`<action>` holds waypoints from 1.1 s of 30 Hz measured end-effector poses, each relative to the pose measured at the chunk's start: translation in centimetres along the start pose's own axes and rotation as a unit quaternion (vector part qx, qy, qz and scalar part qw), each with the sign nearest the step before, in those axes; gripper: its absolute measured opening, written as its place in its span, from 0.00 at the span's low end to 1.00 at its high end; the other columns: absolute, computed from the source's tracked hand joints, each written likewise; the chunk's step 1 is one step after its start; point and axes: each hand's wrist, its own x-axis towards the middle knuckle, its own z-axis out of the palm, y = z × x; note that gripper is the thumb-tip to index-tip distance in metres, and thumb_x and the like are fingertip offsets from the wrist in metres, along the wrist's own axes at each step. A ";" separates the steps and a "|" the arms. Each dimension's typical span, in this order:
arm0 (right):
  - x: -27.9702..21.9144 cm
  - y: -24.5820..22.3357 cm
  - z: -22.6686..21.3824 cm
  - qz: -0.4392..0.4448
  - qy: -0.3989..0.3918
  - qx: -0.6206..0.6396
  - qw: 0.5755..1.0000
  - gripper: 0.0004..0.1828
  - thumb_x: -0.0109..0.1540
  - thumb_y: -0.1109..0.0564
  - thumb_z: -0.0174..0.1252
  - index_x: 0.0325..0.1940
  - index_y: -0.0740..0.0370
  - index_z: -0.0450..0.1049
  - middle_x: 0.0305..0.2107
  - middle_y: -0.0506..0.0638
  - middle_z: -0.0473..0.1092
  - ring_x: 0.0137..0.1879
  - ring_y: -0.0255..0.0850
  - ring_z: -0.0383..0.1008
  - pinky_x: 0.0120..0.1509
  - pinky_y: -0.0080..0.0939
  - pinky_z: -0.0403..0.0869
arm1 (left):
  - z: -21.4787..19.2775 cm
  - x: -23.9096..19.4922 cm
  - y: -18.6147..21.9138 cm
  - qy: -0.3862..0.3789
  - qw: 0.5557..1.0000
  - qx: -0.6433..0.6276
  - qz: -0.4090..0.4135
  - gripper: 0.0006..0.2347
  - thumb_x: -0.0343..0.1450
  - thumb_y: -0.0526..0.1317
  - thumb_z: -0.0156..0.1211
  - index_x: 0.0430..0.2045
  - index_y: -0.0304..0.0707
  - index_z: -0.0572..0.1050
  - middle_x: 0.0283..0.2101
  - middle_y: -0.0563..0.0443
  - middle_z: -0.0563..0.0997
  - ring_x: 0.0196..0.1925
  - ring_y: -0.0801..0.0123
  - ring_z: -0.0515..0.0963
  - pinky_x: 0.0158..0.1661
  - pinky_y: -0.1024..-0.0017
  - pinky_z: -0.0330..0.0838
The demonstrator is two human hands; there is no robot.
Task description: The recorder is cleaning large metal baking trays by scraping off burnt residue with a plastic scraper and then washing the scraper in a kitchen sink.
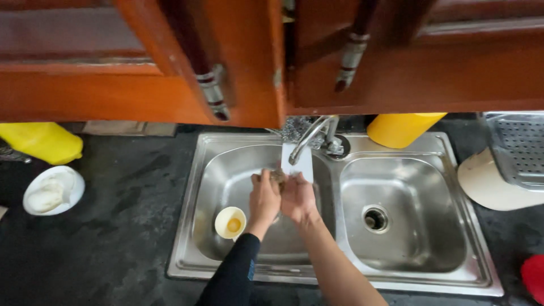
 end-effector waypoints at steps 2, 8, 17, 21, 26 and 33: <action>2.4 0.1 -5.5 -0.024 -0.152 0.028 0.988 0.29 0.71 0.39 0.27 0.54 0.61 0.67 0.47 0.56 0.70 0.53 0.48 0.70 0.63 0.50 0.68 | 2.7 2.0 -3.4 0.022 1.000 0.013 0.008 0.15 0.75 0.42 0.47 0.56 0.41 0.66 0.55 0.33 0.71 0.49 0.34 0.79 0.47 0.46 0.77; 0.1 -0.7 -7.5 -0.040 -0.049 -0.106 0.992 0.21 0.76 0.50 0.33 0.57 0.67 0.67 0.47 0.57 0.75 0.57 0.46 0.77 0.66 0.48 0.75 | 2.9 4.8 -7.2 0.031 0.990 -0.132 -0.024 0.17 0.78 0.48 0.49 0.55 0.34 0.70 0.54 0.34 0.78 0.54 0.48 0.78 0.51 0.57 0.71; -3.2 -2.4 -9.1 -0.026 0.090 -0.340 0.936 0.19 0.70 0.53 0.50 0.57 0.73 0.65 0.44 0.64 0.75 0.48 0.48 0.80 0.55 0.45 0.81 | -1.4 4.5 -5.5 -0.014 0.990 -0.141 0.004 0.15 0.74 0.46 0.57 0.47 0.34 0.75 0.43 0.42 0.85 0.42 0.61 0.84 0.43 0.66 0.77; -1.5 -2.8 -11.9 -0.045 0.097 -0.426 0.898 0.21 0.69 0.52 0.52 0.57 0.75 0.66 0.46 0.61 0.74 0.49 0.49 0.80 0.54 0.46 0.82 | -2.4 2.0 0.0 -0.089 0.972 -0.196 -0.094 0.19 0.75 0.48 0.48 0.60 0.46 0.64 0.47 0.41 0.82 0.39 0.55 0.85 0.35 0.60 0.81; -0.6 -1.6 -10.9 -0.074 0.012 -0.504 0.861 0.23 0.67 0.57 0.53 0.64 0.69 0.63 0.50 0.58 0.73 0.51 0.46 0.78 0.54 0.47 0.80 | 1.7 -1.3 1.0 -0.057 0.985 0.063 0.153 0.15 0.77 0.49 0.49 0.54 0.44 0.69 0.50 0.37 0.77 0.39 0.51 0.83 0.34 0.57 0.80; -1.5 -2.8 -10.4 0.010 -0.080 -0.513 0.854 0.20 0.69 0.58 0.50 0.62 0.74 0.67 0.49 0.64 0.76 0.48 0.48 0.83 0.54 0.45 0.83 | 0.0 -1.3 3.3 -0.107 0.971 0.153 0.151 0.11 0.78 0.47 0.47 0.50 0.45 0.71 0.54 0.41 0.74 0.36 0.49 0.83 0.32 0.58 0.80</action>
